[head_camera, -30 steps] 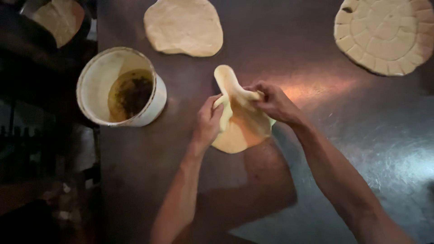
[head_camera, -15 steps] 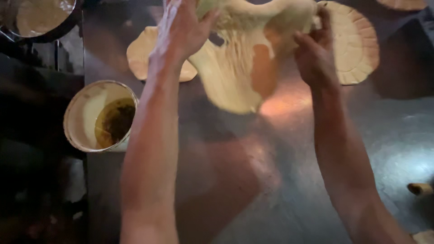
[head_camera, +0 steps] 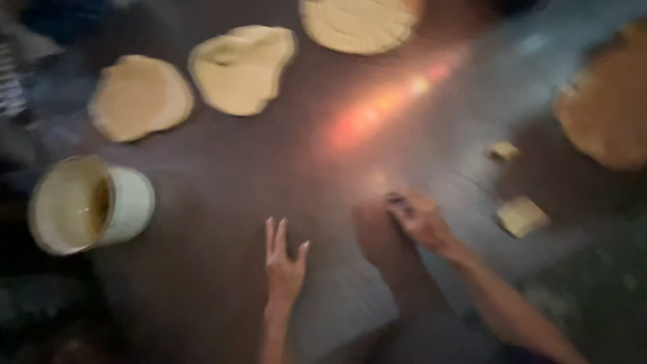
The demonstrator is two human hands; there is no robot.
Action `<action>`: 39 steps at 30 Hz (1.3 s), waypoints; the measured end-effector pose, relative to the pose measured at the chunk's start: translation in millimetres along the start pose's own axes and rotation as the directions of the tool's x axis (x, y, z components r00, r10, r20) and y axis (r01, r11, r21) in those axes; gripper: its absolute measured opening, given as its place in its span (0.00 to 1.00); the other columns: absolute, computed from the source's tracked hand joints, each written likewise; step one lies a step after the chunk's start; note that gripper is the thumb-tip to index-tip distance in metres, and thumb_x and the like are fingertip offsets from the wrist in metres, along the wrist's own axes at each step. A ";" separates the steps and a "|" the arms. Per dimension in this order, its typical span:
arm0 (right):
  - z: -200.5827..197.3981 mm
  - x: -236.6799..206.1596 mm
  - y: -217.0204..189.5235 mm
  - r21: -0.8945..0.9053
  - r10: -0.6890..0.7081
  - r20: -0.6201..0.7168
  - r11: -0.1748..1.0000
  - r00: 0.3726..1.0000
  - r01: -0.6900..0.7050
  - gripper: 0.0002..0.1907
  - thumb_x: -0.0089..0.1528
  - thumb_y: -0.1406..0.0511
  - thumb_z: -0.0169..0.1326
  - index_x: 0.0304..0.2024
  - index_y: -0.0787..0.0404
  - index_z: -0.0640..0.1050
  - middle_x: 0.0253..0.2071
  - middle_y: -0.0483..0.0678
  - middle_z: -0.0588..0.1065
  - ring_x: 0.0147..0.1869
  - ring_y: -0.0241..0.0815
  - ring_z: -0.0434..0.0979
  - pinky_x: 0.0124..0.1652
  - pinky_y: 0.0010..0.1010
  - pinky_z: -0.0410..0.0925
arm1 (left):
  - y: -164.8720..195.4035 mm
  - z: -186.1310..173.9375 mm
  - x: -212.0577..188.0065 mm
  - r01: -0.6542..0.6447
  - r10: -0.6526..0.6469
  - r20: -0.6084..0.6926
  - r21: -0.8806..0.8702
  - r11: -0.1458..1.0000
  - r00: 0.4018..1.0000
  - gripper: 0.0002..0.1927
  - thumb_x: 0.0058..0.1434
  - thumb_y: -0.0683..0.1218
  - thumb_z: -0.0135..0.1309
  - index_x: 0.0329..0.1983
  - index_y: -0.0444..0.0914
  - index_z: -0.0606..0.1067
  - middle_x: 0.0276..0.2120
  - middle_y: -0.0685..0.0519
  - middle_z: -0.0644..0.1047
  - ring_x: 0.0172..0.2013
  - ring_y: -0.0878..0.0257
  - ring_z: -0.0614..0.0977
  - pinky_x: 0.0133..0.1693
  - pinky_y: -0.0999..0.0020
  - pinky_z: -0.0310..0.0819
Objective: The person pinches off small pieces of dough and rolls them by hand into strips on a metal worktable. The person stretches and flattens dough pieces, then places the finished dough strips into a baking tray alongside other shaped pieces.
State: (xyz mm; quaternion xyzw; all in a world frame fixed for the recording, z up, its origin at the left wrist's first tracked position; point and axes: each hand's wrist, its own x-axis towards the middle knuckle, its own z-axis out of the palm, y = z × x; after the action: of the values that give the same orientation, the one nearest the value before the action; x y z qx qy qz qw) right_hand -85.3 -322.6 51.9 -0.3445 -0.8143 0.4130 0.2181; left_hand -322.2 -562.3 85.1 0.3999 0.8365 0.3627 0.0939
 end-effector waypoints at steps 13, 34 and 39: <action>-179.5 45.9 79.3 -0.098 -0.272 0.018 0.957 0.962 0.272 0.16 0.61 0.70 0.60 0.53 0.60 0.81 0.40 0.53 0.81 0.42 0.51 0.82 0.45 0.38 0.74 | 128.9 140.7 -86.9 0.270 -0.263 -0.270 -0.013 0.963 0.926 0.21 0.63 0.42 0.59 0.59 0.32 0.75 0.61 0.40 0.75 0.62 0.46 0.75 0.61 0.53 0.68; -90.7 197.0 117.1 -0.459 -0.442 0.035 0.789 0.896 0.407 0.19 0.65 0.64 0.56 0.57 0.65 0.75 0.67 0.59 0.70 0.72 0.63 0.67 0.68 0.52 0.62 | -2.5 27.3 420.7 0.242 -0.177 -0.241 0.270 0.932 0.954 0.24 0.64 0.53 0.58 0.61 0.41 0.74 0.60 0.47 0.74 0.60 0.45 0.73 0.57 0.47 0.67; -93.3 198.3 106.9 -0.436 -0.336 0.060 0.838 0.940 0.328 0.19 0.64 0.65 0.54 0.57 0.63 0.75 0.67 0.57 0.69 0.73 0.60 0.67 0.68 0.49 0.63 | -68.8 26.2 505.3 0.311 -0.142 -0.380 0.432 0.847 0.914 0.19 0.64 0.51 0.58 0.55 0.38 0.76 0.61 0.48 0.72 0.66 0.47 0.67 0.58 0.42 0.64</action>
State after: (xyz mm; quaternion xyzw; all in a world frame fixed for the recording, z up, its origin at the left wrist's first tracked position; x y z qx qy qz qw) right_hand -117.3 -81.9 30.5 -0.2423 -0.9316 0.1709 0.2103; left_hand -686.6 -204.6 86.6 0.2403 0.9455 0.1907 -0.1091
